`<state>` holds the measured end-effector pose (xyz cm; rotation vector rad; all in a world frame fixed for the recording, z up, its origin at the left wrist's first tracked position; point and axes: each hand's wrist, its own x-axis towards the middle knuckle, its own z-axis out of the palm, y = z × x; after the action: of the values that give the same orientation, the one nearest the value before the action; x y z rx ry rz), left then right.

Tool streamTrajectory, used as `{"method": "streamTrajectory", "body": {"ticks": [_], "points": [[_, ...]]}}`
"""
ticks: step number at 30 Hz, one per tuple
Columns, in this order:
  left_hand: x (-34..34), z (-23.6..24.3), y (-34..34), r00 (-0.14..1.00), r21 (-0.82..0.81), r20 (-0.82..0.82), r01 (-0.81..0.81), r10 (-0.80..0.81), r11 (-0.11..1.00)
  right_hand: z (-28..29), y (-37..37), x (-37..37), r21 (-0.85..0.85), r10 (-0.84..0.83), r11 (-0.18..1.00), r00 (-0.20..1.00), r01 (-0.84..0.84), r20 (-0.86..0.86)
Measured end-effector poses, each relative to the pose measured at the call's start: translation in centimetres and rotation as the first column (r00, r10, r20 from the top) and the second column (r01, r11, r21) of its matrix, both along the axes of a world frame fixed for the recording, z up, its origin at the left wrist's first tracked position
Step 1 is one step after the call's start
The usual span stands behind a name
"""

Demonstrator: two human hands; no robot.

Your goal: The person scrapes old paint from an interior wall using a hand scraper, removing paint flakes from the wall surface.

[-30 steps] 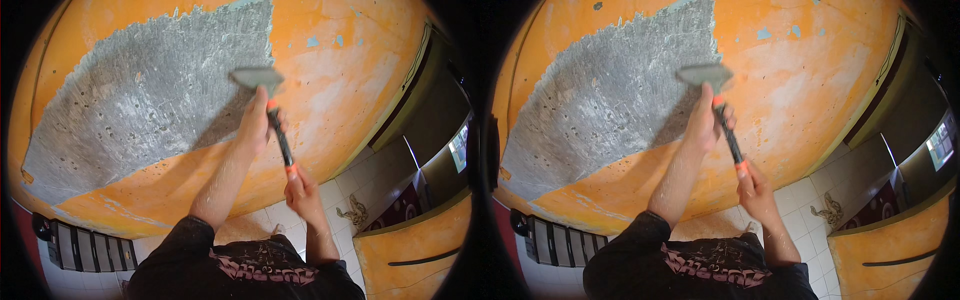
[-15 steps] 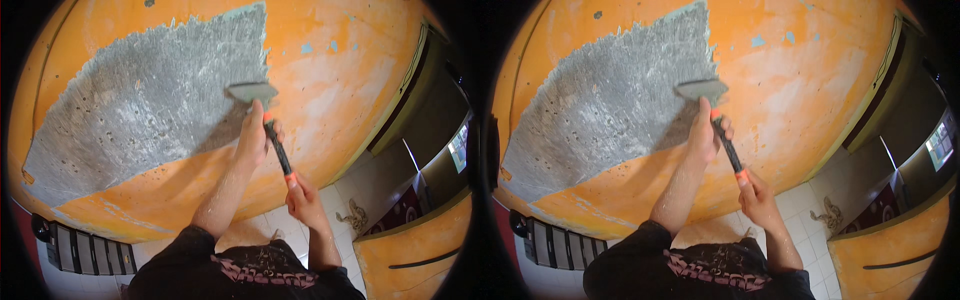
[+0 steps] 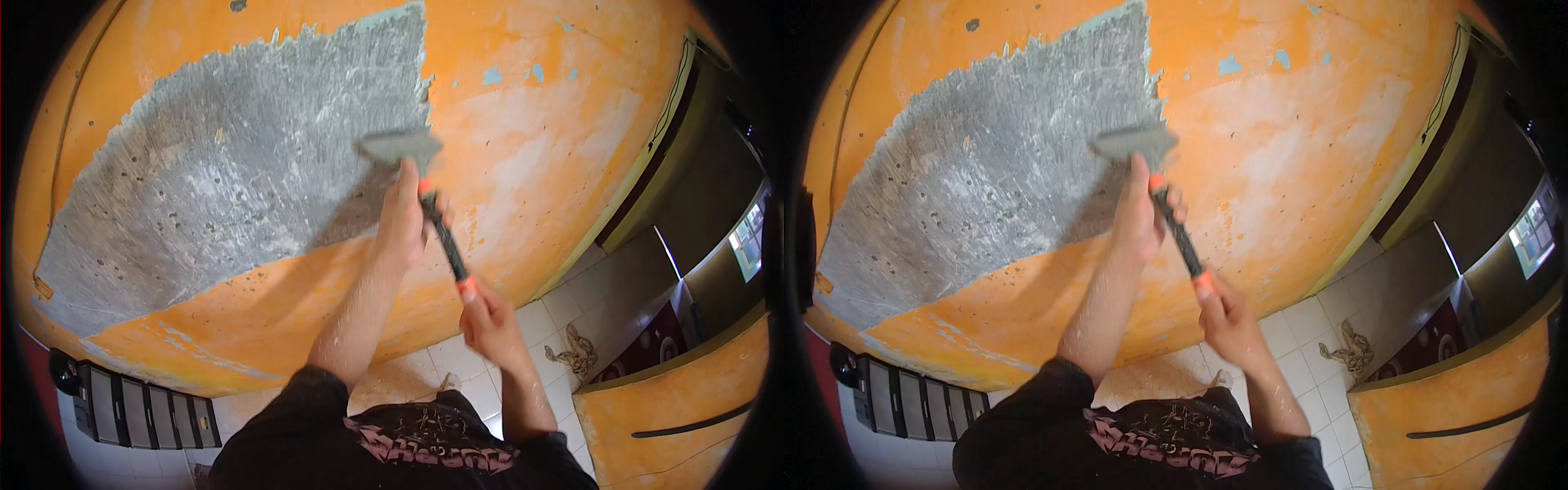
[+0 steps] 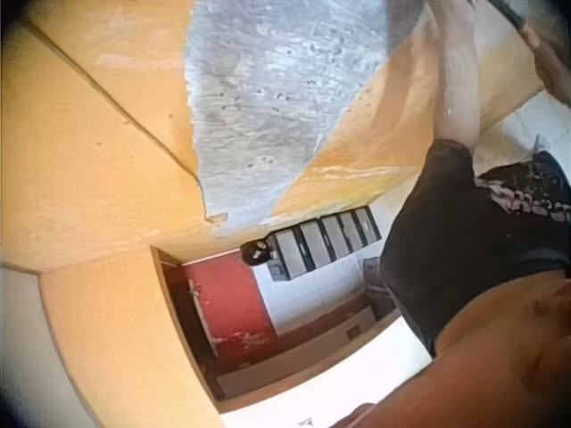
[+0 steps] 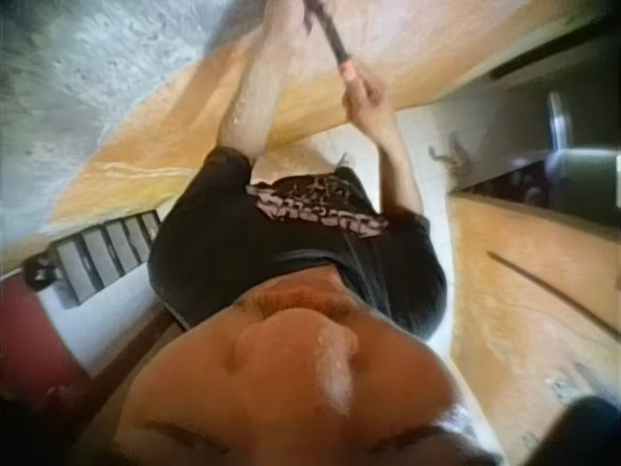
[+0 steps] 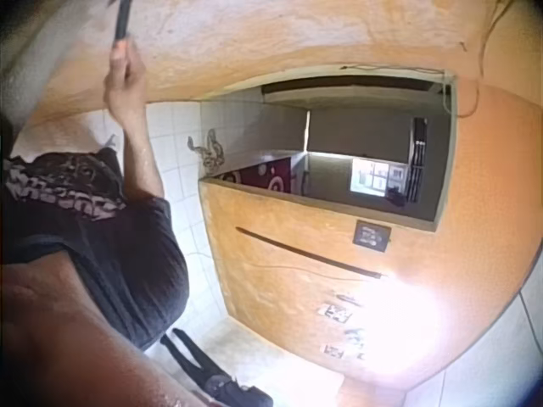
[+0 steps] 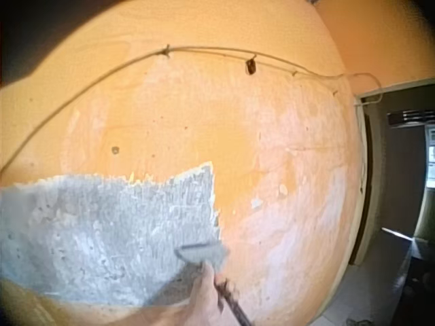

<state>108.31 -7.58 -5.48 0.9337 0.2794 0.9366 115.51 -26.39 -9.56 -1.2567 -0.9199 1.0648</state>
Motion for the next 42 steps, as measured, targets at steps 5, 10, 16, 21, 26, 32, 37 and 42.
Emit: {"method": "streamTrajectory", "body": {"ticks": [5,10,16,21,26,32,37,42], "points": [[1.6,7.8,0.6,0.996,0.163,0.065,-0.076,0.066,0.984,6.7,0.9,2.1,0.067,0.009,0.998,1.000,-0.011,0.027],[0.1,1.3,0.0,0.998,0.060,0.059,-0.001,-0.003,0.998,1.1,-0.1,0.5,0.085,-0.050,0.996,0.995,0.042,0.086],[1.4,8.6,0.9,0.998,0.224,0.032,-0.066,0.060,0.972,6.6,1.4,2.0,0.084,-0.004,0.997,0.999,0.001,0.045],[-0.5,1.7,-0.5,0.999,0.114,0.051,-0.017,0.012,0.993,1.0,0.3,0.3,0.095,-0.044,0.995,0.992,0.033,0.116],[0.5,4.0,1.2,0.998,0.114,0.062,-0.040,0.033,0.993,2.6,1.9,1.6,0.102,-0.028,0.995,0.992,0.016,0.120],[1.4,8.2,1.5,0.996,0.176,0.092,-0.027,0.011,0.984,6.4,2.0,1.8,0.157,-0.066,0.986,0.993,0.051,0.093],[0.2,1.7,1.0,0.998,0.042,0.046,0.030,-0.032,0.999,0.4,0.7,0.2,0.092,-0.008,0.996,0.998,0.003,0.059],[2.0,11.0,1.6,0.995,0.233,0.092,-0.055,0.034,0.971,7.6,2.6,2.4,0.154,-0.075,0.987,0.984,0.049,0.163]]}}
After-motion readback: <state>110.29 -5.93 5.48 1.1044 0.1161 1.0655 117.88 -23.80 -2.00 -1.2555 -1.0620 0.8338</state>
